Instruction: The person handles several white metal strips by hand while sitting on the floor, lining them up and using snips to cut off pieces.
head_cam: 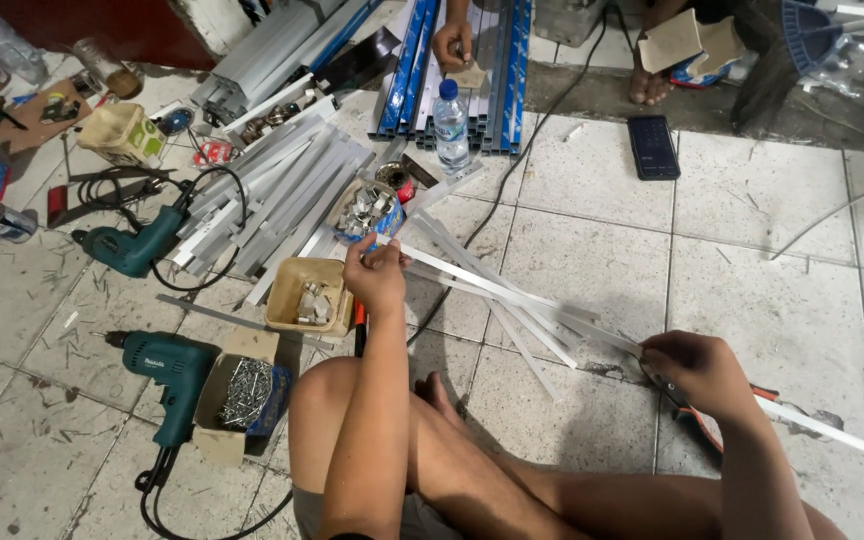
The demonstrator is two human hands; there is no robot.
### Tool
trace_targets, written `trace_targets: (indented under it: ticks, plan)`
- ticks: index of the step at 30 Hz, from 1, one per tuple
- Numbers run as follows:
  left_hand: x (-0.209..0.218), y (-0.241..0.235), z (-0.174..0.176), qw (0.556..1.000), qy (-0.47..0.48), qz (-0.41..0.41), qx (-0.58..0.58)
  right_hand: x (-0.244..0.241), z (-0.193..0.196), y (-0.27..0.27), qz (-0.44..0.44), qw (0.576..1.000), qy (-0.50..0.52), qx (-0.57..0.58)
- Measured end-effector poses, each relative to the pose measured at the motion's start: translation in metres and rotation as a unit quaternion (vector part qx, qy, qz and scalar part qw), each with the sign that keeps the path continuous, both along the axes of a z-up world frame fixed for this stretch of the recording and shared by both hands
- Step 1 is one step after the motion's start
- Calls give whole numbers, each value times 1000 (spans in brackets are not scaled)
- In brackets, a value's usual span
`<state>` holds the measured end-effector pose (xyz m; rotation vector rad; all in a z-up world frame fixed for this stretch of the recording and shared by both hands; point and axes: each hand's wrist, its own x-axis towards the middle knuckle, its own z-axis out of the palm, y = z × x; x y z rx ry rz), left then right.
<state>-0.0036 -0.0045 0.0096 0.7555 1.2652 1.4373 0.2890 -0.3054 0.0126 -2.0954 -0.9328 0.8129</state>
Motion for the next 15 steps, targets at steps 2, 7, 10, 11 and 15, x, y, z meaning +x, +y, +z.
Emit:
trace_targets:
  ticks: [2, 7, 10, 11, 15]
  plan:
    - [1, 3, -5, 1000, -14, 8, 18, -1, 2, 1, -5, 1000, 14, 5]
    - [3, 44, -89, 992, 32, 62, 105, 7, -15, 0, -8, 998, -54, -25]
    - [12, 62, -118, 991, -22, 55, 124, 9, -14, -5, 1, 998, -59, 6]
    - [10, 55, -114, 989, -18, 78, 121, 9, -13, -6, 24, 998, -58, 4]
    - [25, 51, -114, 980, 44, 50, 188, 2, 2, -12, 21, 998, -61, 4]
